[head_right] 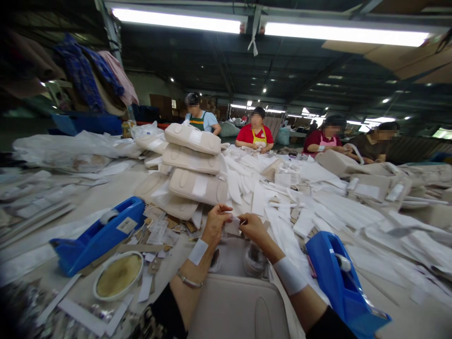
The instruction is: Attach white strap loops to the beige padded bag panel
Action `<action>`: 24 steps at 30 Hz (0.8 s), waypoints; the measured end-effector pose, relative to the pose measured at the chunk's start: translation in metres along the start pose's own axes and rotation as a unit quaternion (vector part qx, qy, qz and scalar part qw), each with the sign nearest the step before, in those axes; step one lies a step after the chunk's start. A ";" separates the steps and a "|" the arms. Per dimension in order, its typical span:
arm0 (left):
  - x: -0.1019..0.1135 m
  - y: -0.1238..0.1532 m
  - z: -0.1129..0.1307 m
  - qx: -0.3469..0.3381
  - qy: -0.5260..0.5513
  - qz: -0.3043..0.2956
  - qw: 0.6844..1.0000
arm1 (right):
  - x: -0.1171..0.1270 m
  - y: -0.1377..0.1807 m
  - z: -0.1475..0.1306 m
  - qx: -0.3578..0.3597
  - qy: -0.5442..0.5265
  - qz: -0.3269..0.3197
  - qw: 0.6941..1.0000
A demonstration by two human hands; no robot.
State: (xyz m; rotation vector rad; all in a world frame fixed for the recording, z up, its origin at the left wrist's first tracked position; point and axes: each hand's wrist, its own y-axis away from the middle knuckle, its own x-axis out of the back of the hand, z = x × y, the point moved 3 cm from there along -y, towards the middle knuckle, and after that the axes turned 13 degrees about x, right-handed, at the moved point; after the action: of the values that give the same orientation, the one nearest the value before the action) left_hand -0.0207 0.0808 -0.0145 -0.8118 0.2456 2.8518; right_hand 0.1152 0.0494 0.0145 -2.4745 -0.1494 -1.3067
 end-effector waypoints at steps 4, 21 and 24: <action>-0.001 0.000 0.001 0.002 0.001 -0.005 1.000 | 0.001 0.001 -0.001 0.002 0.011 0.002 1.000; -0.004 0.002 0.004 0.004 -0.032 -0.019 0.999 | -0.012 -0.001 -0.002 0.037 0.101 0.019 0.994; -0.003 -0.001 0.001 0.010 -0.047 -0.005 0.999 | -0.014 0.002 -0.002 0.041 0.106 0.044 0.993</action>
State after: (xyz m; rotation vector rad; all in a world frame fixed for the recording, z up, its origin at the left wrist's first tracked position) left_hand -0.0186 0.0815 -0.0116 -0.6709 0.2573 2.8647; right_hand 0.1060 0.0479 0.0040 -2.2313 -0.0409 -1.4845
